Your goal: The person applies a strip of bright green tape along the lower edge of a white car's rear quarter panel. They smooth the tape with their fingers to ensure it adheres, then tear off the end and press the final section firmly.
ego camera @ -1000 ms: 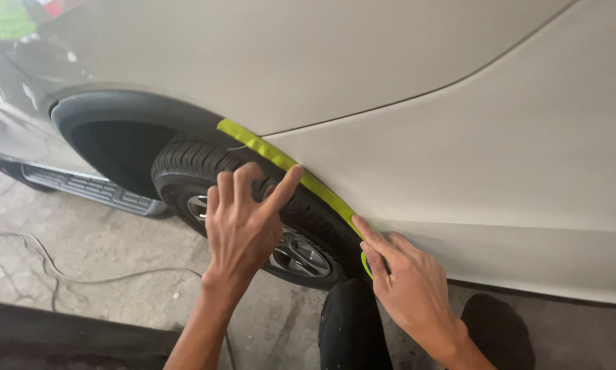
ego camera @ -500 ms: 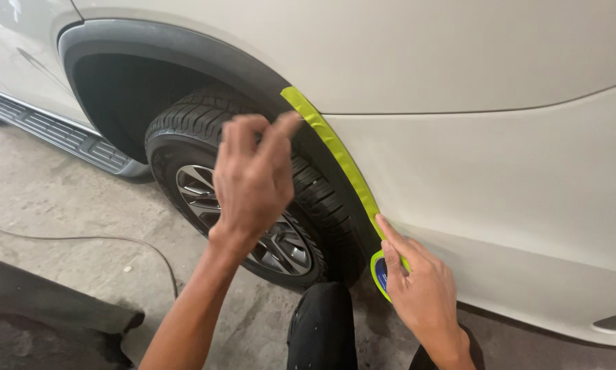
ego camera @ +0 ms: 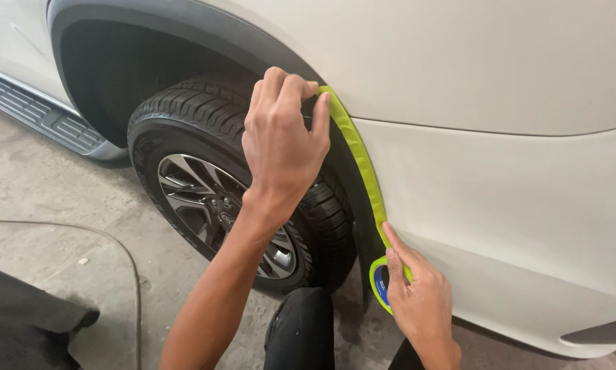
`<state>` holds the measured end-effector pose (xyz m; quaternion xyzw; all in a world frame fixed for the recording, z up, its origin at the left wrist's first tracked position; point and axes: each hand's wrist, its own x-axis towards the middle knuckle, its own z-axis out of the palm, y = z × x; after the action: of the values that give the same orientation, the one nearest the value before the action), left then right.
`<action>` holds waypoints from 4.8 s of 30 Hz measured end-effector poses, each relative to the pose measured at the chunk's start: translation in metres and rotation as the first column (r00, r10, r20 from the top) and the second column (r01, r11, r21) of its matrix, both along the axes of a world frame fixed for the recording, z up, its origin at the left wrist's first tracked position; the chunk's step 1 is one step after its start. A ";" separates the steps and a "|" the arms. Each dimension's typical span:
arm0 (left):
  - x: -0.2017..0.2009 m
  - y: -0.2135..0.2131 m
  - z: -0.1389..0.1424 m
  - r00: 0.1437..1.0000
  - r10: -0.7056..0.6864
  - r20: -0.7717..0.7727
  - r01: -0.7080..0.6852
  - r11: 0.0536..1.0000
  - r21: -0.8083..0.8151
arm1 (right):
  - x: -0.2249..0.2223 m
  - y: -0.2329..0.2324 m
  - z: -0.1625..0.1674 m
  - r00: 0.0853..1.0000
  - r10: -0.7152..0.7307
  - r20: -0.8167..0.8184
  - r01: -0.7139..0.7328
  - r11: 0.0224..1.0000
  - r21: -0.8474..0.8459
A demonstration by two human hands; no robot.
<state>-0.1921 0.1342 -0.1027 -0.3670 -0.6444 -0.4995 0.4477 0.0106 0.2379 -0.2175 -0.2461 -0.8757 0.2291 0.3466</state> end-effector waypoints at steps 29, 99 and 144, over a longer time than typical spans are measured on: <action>-0.004 0.002 0.013 0.991 -0.108 0.075 0.114 0.989 -0.089 | 0.030 -0.013 -0.004 0.980 -0.194 0.044 0.181 0.963 0.201; -0.012 0.014 0.006 0.993 -0.122 0.002 0.121 0.986 0.112 | 0.066 -0.010 0.006 0.952 -0.295 0.075 0.253 0.903 0.347; -0.001 -0.014 -0.024 0.794 0.054 -0.605 -0.319 0.885 -0.340 | 0.047 -0.008 -0.002 0.959 -0.271 0.085 0.230 0.916 0.330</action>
<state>-0.1927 0.1205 -0.1267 -0.5227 -0.6036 -0.1631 0.5795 0.0572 0.2303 -0.2196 -0.3120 -0.8826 0.0230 0.3509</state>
